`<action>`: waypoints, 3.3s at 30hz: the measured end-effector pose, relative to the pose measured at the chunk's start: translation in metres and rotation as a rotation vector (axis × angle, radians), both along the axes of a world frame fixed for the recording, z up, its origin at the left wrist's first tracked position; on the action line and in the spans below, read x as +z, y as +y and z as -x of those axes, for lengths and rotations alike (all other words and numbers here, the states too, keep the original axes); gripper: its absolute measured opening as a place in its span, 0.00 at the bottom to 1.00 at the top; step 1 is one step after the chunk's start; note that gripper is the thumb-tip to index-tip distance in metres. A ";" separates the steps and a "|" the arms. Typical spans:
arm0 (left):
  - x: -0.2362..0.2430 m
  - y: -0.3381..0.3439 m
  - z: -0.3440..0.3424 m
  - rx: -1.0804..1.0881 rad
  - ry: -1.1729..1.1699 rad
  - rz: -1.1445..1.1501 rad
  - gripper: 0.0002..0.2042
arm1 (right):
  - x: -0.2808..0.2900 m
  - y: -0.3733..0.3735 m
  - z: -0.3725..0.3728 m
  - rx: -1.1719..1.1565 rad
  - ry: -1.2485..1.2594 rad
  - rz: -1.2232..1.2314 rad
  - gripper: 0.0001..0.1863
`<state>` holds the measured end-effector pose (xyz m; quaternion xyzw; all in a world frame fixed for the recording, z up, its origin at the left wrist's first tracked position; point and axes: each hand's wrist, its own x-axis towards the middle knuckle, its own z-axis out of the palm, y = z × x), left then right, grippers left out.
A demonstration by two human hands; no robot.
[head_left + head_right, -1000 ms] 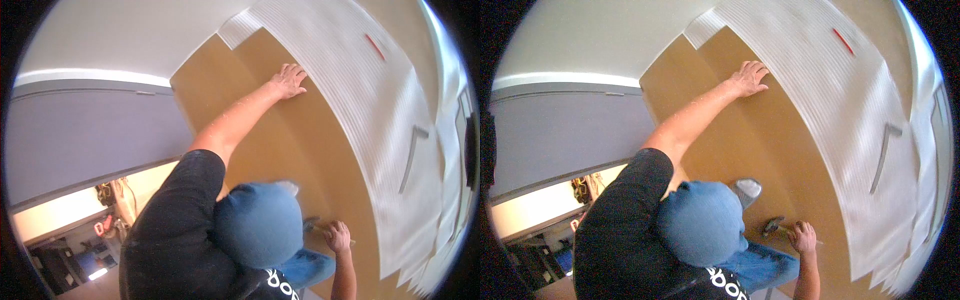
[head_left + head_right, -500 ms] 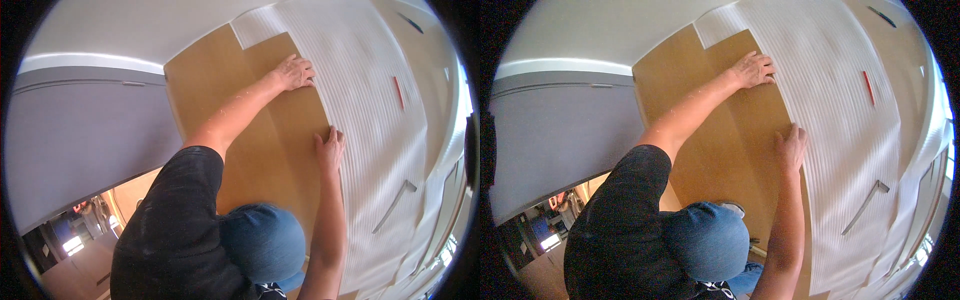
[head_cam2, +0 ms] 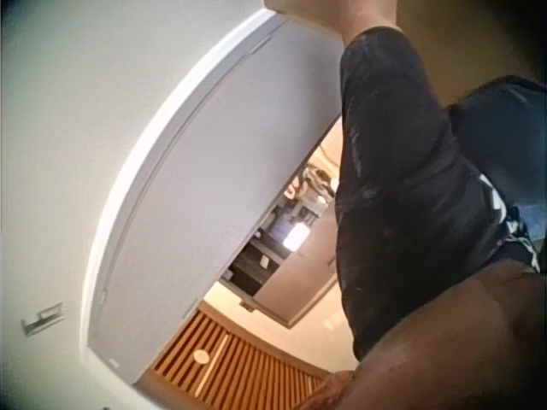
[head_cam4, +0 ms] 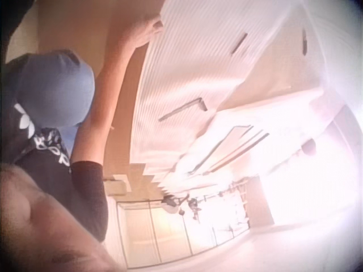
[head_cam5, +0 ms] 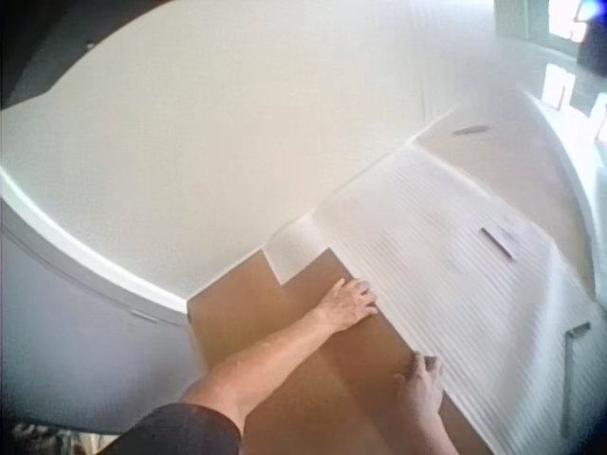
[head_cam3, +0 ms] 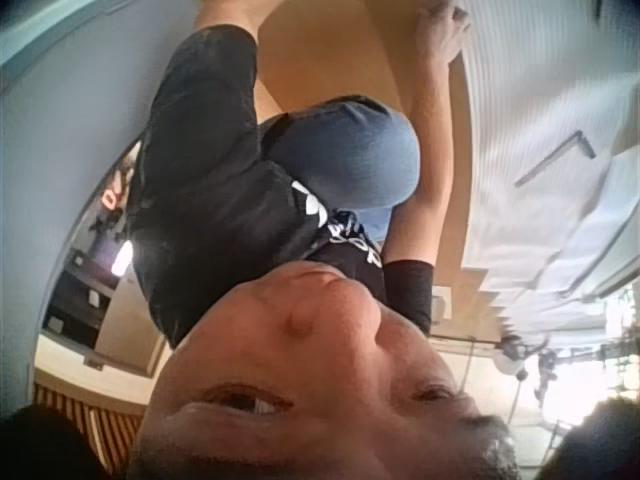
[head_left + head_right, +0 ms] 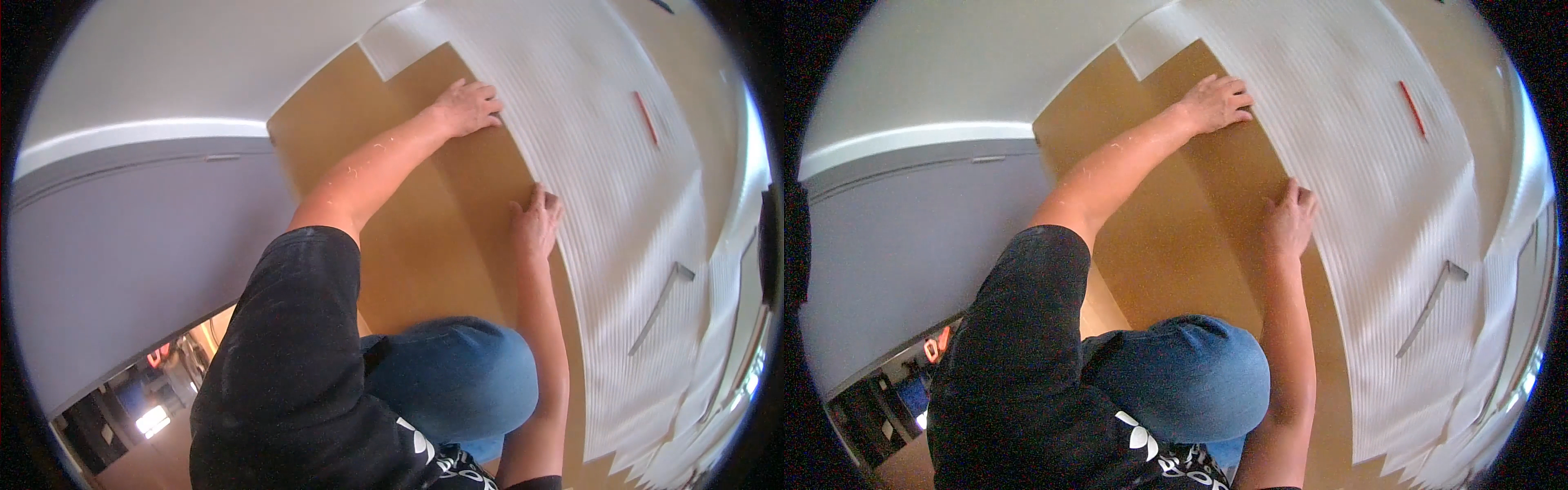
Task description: The person picks up laminate flooring planks, aligns them with the installed section on the floor, and taps them together using a hammer.
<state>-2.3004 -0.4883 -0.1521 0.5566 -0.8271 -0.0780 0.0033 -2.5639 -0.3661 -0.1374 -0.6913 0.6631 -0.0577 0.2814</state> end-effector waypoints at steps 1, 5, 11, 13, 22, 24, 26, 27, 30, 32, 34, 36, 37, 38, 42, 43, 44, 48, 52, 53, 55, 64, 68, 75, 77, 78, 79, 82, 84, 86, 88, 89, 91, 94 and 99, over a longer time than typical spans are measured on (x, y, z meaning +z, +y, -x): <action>-0.006 0.003 -0.005 0.017 -0.020 0.010 0.19 | -0.006 -0.005 -0.001 0.033 -0.017 -0.031 0.37; -0.010 -0.005 0.008 -0.023 -0.030 0.006 0.18 | -0.012 -0.001 0.014 0.040 0.036 0.062 0.36; -0.029 0.017 -0.016 -0.060 -0.014 -0.008 0.20 | -0.016 0.013 -0.003 0.052 0.093 0.117 0.39; -0.037 0.042 0.001 -0.002 -0.116 0.117 0.25 | -0.023 0.020 -0.001 0.060 0.165 0.120 0.40; -0.025 0.090 0.117 0.071 0.126 0.009 0.29 | -0.036 0.077 0.079 0.054 0.191 0.353 0.31; -0.034 0.115 0.168 -0.182 0.255 0.106 0.24 | -0.044 0.121 0.146 -0.124 0.122 0.314 0.23; -0.048 0.137 0.203 -0.346 0.399 0.098 0.18 | -0.044 0.166 0.211 -0.249 0.243 0.311 0.16; -0.056 0.139 0.218 -0.406 0.397 0.127 0.15 | -0.048 0.187 0.248 -0.309 0.285 0.282 0.14; -0.035 0.143 0.274 -0.549 0.491 0.038 0.09 | -0.042 0.255 0.353 -0.463 0.441 0.180 0.09; -0.023 0.150 0.297 -0.627 0.461 -0.053 0.08 | -0.034 0.275 0.380 -0.535 0.413 0.157 0.10; -0.017 0.160 0.325 -0.656 0.491 -0.081 0.08 | -0.037 0.293 0.411 -0.432 0.449 0.206 0.13; -0.017 0.162 0.333 -0.637 0.454 -0.103 0.08 | -0.039 0.291 0.409 -0.426 0.480 0.181 0.13; -0.015 0.162 0.331 -0.599 0.420 -0.142 0.07 | -0.041 0.289 0.403 -0.435 0.476 0.201 0.12; -0.014 0.162 0.329 -0.556 0.385 -0.177 0.07 | -0.040 0.286 0.401 -0.447 0.467 0.192 0.12; -0.003 0.167 0.335 -0.579 0.318 -0.210 0.05 | -0.047 0.292 0.398 -0.445 0.387 0.180 0.09; -0.001 0.164 0.341 -0.582 0.322 -0.197 0.05 | -0.053 0.302 0.401 -0.472 0.404 0.201 0.08; -0.004 0.164 0.340 -0.601 0.296 -0.192 0.07 | -0.058 0.307 0.404 -0.496 0.418 0.227 0.08; -0.042 0.198 0.311 -0.654 0.201 0.166 0.20 | -0.069 0.306 0.406 -0.475 0.422 0.220 0.14; -0.011 0.206 0.307 -0.544 0.031 -0.032 0.32 | -0.040 0.300 0.405 -0.580 0.367 0.466 0.31; 0.003 0.201 0.316 -0.516 -0.004 -0.014 0.32 | -0.033 0.300 0.414 -0.656 0.354 0.556 0.33; 0.021 0.182 0.367 -0.623 0.089 -0.081 0.33 | -0.044 0.324 0.453 -0.741 0.445 0.577 0.34; -0.025 0.030 0.614 -0.996 0.194 0.103 0.29 | -0.061 0.313 0.459 -0.667 0.369 0.370 0.31; -0.033 -0.022 0.660 -0.737 0.143 0.142 0.30 | -0.061 0.324 0.473 -0.672 0.362 0.348 0.32; -0.057 -0.046 0.664 -0.349 0.161 0.279 0.30 | -0.047 0.311 0.471 -0.702 0.309 0.267 0.33; -0.052 -0.047 0.676 -0.329 0.183 0.202 0.29 | -0.050 0.310 0.478 -0.710 0.317 0.264 0.33; -0.050 -0.044 0.677 -0.335 0.176 0.189 0.29 | -0.050 0.312 0.479 -0.715 0.323 0.263 0.32; -0.049 -0.045 0.680 -0.327 0.166 0.159 0.29 | -0.051 0.313 0.481 -0.722 0.329 0.254 0.32; -0.048 -0.047 0.676 -0.323 0.156 0.130 0.29 | -0.051 0.302 0.501 -0.728 0.270 0.238 0.32; -0.048 -0.050 0.677 -0.318 0.156 0.131 0.30 | -0.051 0.289 0.541 -0.799 0.288 0.230 0.33; -0.045 -0.052 0.668 -0.314 0.118 0.086 0.30 | -0.038 0.231 0.612 -0.810 0.329 0.297 0.34; -0.043 -0.060 0.676 -0.321 0.112 0.117 0.31 | -0.032 0.155 0.691 -0.854 0.392 0.387 0.35; -0.044 -0.058 0.678 -0.335 0.112 0.111 0.31 | -0.033 0.128 0.719 -0.877 0.413 0.403 0.35; -0.043 -0.058 0.688 -0.342 0.139 0.104 0.31 | -0.051 0.095 0.749 -0.869 0.438 0.313 0.35; -0.031 -0.067 0.690 -0.334 0.134 0.100 0.31 | -0.060 0.068 0.754 -0.852 0.426 0.246 0.35; 0.047 -0.090 0.792 -0.247 0.316 -0.104 0.19 | -0.060 0.078 0.761 -0.853 0.417 0.181 0.35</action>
